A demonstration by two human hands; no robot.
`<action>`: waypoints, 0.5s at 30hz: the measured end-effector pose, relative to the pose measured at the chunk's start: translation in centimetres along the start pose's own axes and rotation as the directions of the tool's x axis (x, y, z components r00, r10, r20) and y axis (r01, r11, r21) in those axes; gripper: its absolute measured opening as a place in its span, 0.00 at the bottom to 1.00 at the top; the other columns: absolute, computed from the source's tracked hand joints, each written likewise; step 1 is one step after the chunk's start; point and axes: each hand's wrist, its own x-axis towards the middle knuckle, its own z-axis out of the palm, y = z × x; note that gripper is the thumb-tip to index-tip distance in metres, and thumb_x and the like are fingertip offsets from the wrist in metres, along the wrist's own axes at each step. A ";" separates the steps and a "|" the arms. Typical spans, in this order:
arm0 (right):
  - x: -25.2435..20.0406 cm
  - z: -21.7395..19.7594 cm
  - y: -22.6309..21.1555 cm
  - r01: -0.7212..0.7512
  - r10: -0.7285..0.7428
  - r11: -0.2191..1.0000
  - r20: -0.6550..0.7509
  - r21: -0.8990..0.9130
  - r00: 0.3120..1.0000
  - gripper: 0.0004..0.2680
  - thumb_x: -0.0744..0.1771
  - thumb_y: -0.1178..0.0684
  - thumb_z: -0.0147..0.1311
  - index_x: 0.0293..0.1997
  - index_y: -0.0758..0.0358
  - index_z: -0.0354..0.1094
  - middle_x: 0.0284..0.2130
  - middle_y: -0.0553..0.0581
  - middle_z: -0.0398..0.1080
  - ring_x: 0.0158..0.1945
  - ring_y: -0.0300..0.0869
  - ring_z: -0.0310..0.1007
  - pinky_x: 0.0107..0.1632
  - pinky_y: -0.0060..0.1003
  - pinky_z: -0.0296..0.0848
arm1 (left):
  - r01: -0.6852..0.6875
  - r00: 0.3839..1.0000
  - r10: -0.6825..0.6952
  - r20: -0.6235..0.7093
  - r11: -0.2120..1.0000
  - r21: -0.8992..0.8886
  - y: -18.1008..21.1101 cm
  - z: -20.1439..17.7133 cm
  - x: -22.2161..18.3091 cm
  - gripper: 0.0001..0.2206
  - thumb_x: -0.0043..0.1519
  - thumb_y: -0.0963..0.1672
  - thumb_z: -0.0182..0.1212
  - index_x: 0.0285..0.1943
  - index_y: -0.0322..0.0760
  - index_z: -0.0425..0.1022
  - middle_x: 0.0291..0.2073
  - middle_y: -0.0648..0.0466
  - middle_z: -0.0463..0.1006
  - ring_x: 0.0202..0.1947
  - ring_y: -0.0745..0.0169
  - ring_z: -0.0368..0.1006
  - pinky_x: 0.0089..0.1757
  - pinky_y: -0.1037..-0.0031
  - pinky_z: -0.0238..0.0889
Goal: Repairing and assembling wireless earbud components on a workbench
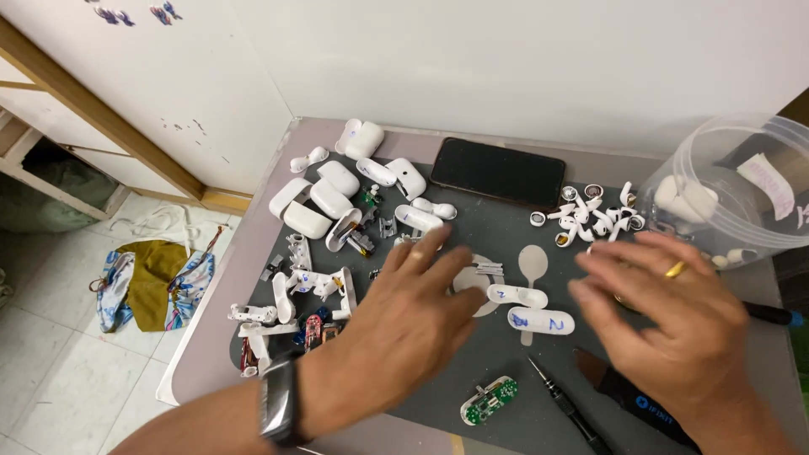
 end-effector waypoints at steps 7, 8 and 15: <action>-0.2 0.6 0.9 0.120 -0.121 0.993 0.247 0.019 0.962 0.06 0.63 0.55 0.65 0.40 0.59 0.77 0.38 0.53 0.78 0.47 0.45 0.78 0.53 0.43 0.74 | -0.099 0.991 0.107 -0.085 0.991 0.093 -1.0 4.3 2.5 0.03 0.64 0.43 0.64 0.41 0.41 0.81 0.52 0.39 0.72 0.66 0.25 0.61 0.54 0.40 0.60; -0.2 0.6 0.9 0.137 -0.135 0.991 0.238 0.007 0.962 0.05 0.63 0.57 0.64 0.40 0.59 0.77 0.38 0.51 0.78 0.46 0.45 0.78 0.53 0.42 0.74 | -0.154 0.986 0.159 -0.040 0.982 0.106 -1.2 4.4 2.9 0.03 0.61 0.42 0.62 0.35 0.39 0.80 0.51 0.40 0.72 0.66 0.25 0.61 0.56 0.36 0.58; 0.3 -0.1 1.0 0.051 -0.050 0.999 0.182 -0.001 0.982 0.05 0.64 0.60 0.62 0.42 0.66 0.77 0.42 0.58 0.78 0.48 0.49 0.78 0.59 0.44 0.75 | -0.294 0.952 0.273 0.140 0.943 0.154 -1.8 5.3 4.0 0.06 0.55 0.41 0.63 0.24 0.42 0.82 0.48 0.42 0.76 0.66 0.27 0.63 0.56 0.38 0.58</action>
